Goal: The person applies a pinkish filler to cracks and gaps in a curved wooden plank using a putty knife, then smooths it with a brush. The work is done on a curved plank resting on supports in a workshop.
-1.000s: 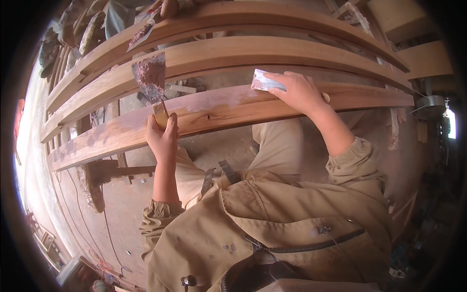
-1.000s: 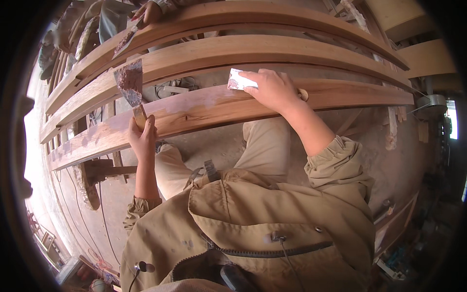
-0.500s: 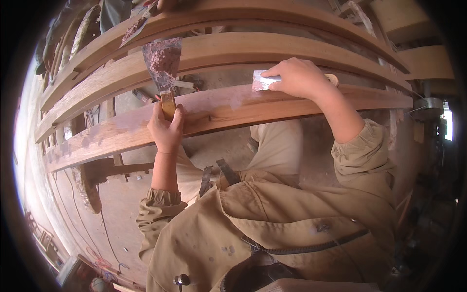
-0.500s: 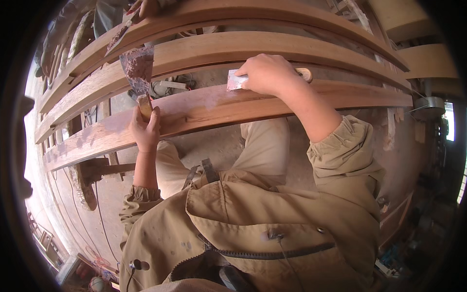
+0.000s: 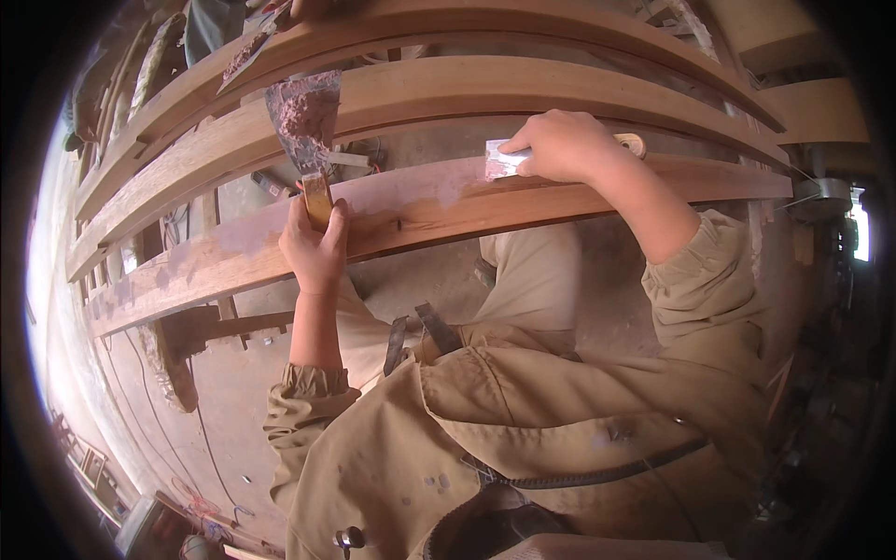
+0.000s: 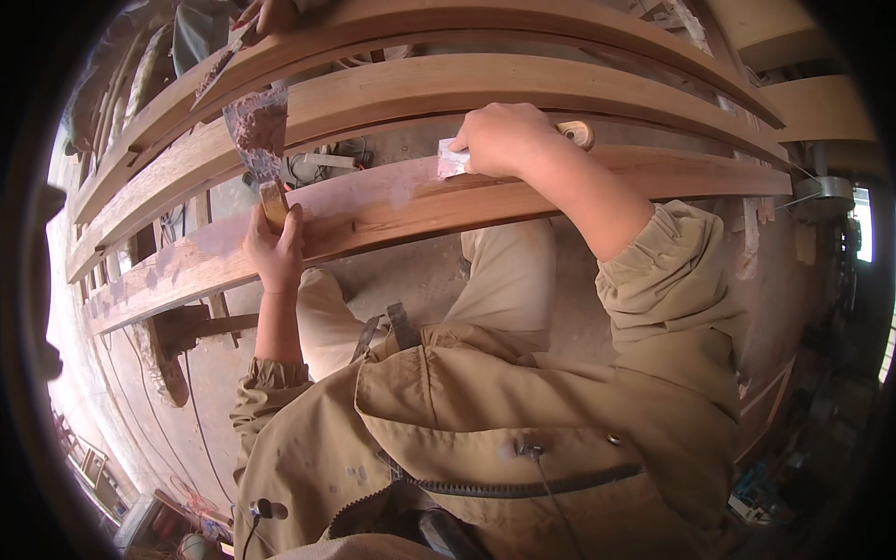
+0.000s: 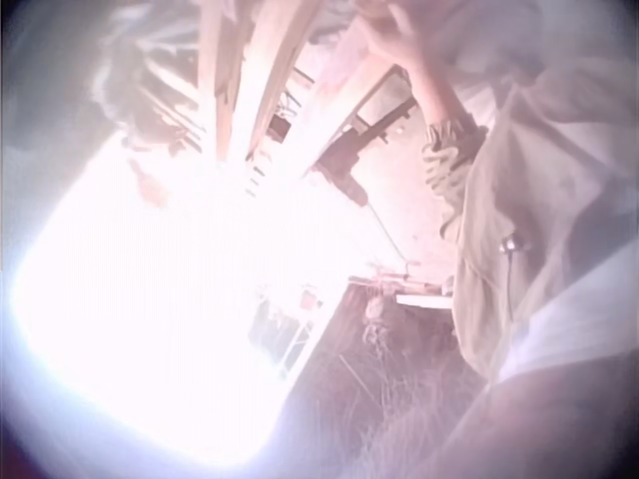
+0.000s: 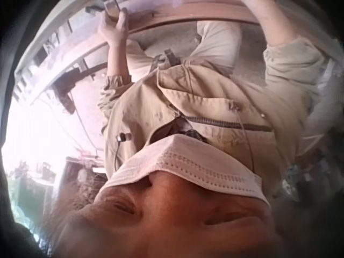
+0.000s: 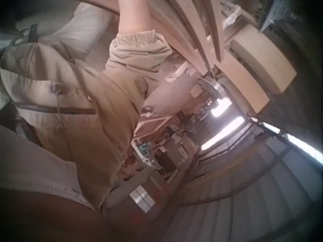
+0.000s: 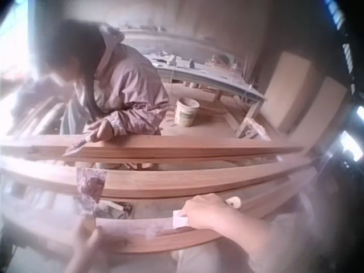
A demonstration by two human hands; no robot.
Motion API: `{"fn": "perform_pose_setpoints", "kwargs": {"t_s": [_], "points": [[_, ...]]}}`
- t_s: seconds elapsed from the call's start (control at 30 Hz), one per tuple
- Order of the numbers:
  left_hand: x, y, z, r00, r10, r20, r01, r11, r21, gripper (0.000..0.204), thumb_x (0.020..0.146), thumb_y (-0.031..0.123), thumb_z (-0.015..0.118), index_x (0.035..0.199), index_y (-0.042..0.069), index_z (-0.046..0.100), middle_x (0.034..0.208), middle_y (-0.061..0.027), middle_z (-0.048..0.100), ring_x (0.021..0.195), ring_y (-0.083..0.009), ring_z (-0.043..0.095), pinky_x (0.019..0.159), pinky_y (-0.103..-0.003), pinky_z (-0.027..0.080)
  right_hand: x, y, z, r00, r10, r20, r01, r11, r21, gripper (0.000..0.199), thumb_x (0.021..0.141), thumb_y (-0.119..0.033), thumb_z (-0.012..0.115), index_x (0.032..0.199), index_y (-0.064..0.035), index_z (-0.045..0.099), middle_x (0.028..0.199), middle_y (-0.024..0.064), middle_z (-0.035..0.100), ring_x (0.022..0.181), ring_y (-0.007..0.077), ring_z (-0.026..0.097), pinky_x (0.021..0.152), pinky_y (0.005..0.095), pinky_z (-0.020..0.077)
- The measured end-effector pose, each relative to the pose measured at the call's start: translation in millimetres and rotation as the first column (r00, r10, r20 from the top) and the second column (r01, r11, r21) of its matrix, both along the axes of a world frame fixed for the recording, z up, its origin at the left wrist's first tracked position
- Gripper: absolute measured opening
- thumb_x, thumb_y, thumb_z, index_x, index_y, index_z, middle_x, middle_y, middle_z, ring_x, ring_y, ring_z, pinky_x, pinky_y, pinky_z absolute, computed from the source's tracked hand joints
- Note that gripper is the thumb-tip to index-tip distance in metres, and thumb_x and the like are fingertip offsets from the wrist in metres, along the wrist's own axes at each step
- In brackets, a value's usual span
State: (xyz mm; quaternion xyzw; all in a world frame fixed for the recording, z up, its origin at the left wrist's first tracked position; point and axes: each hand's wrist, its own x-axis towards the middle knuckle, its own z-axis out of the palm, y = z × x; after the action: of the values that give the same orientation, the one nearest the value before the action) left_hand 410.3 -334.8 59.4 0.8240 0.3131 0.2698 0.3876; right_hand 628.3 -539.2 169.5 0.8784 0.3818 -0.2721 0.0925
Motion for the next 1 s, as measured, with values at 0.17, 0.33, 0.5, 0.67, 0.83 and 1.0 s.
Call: {"fn": "perform_pose_setpoints", "kwargs": {"t_s": [0.17, 0.33, 0.5, 0.67, 0.83, 1.0], "points": [[1, -1, -4, 0.997, 0.015, 0.081, -0.017, 1.0, 0.016, 0.024, 0.079, 0.024, 0.066, 0.081, 0.003, 0.055, 0.061, -0.0098, 0.055, 0.053, -0.0228, 0.053, 0.053, -0.03, 0.043, -3, 19, 10, 1.0, 0.016, 0.02, -0.016, 1.0, -0.013, 0.032, 0.075, -0.021, 0.066, 0.107, -0.0198, 0.068, 0.104, 0.0082, 0.066, 0.097, 0.0271, 0.061, 0.084, 0.0382, 0.0491], [3, 4, -11, 0.997, -0.008, 0.078, 0.002, 0.997, 0.077, 0.02, 0.081, 0.022, 0.065, 0.08, 0.004, 0.056, 0.053, -0.0027, 0.053, 0.044, -0.0117, 0.052, 0.045, -0.027, 0.04, -2, 16, 4, 1.0, 0.004, 0.031, -0.002, 0.997, -0.073, 0.036, 0.073, -0.018, 0.066, 0.109, -0.0196, 0.067, 0.102, 0.0088, 0.066, 0.095, 0.0284, 0.061, 0.082, 0.0385, 0.0495], [-1, 3, -10, 0.996, 0.021, 0.087, -0.028, 0.996, 0.081, 0.022, 0.081, 0.023, 0.065, 0.077, 0.004, 0.055, 0.053, -0.0029, 0.052, 0.044, -0.0118, 0.052, 0.045, -0.027, 0.04, 19, -12, 10, 0.994, -0.035, 0.107, 0.048, 0.992, -0.117, 0.036, 0.072, -0.019, 0.067, 0.108, -0.0196, 0.068, 0.104, 0.0087, 0.066, 0.096, 0.0277, 0.061, 0.083, 0.0381, 0.0483], [2, 1, -6, 0.997, 0.02, 0.076, -0.027, 0.995, 0.095, 0.023, 0.08, 0.023, 0.065, 0.075, 0.004, 0.054, 0.052, -0.0034, 0.053, 0.044, -0.0122, 0.053, 0.044, -0.027, 0.04, 0, -34, -6, 0.99, -0.13, -0.047, 0.136, 0.976, 0.168, 0.037, 0.077, -0.024, 0.065, 0.114, -0.0263, 0.065, 0.111, 0.008, 0.064, 0.104, 0.0276, 0.058, 0.09, 0.0391, 0.0449], [1, 1, -3, 1.0, 0.014, -0.001, -0.014, 0.997, -0.082, 0.024, 0.078, 0.025, 0.065, 0.088, 0.004, 0.058, 0.069, -0.0121, 0.059, 0.06, -0.0249, 0.056, 0.061, -0.032, 0.046, 20, -69, -14, 0.994, -0.113, -0.011, 0.113, 0.98, 0.164, 0.036, 0.075, -0.022, 0.065, 0.111, -0.0258, 0.066, 0.108, 0.0088, 0.065, 0.1, 0.0268, 0.059, 0.085, 0.0373, 0.0471], [2, 2, -8, 0.999, 0.037, 0.034, -0.037, 0.999, -0.025, 0.025, 0.078, 0.025, 0.065, 0.09, 0.004, 0.059, 0.071, -0.0123, 0.06, 0.063, -0.0263, 0.058, 0.062, -0.033, 0.046, 20, -42, 2, 0.998, 0.013, 0.06, -0.023, 0.985, 0.17, 0.033, 0.074, -0.022, 0.066, 0.107, -0.0226, 0.068, 0.103, 0.0087, 0.066, 0.094, 0.028, 0.061, 0.082, 0.0378, 0.0485]]}}
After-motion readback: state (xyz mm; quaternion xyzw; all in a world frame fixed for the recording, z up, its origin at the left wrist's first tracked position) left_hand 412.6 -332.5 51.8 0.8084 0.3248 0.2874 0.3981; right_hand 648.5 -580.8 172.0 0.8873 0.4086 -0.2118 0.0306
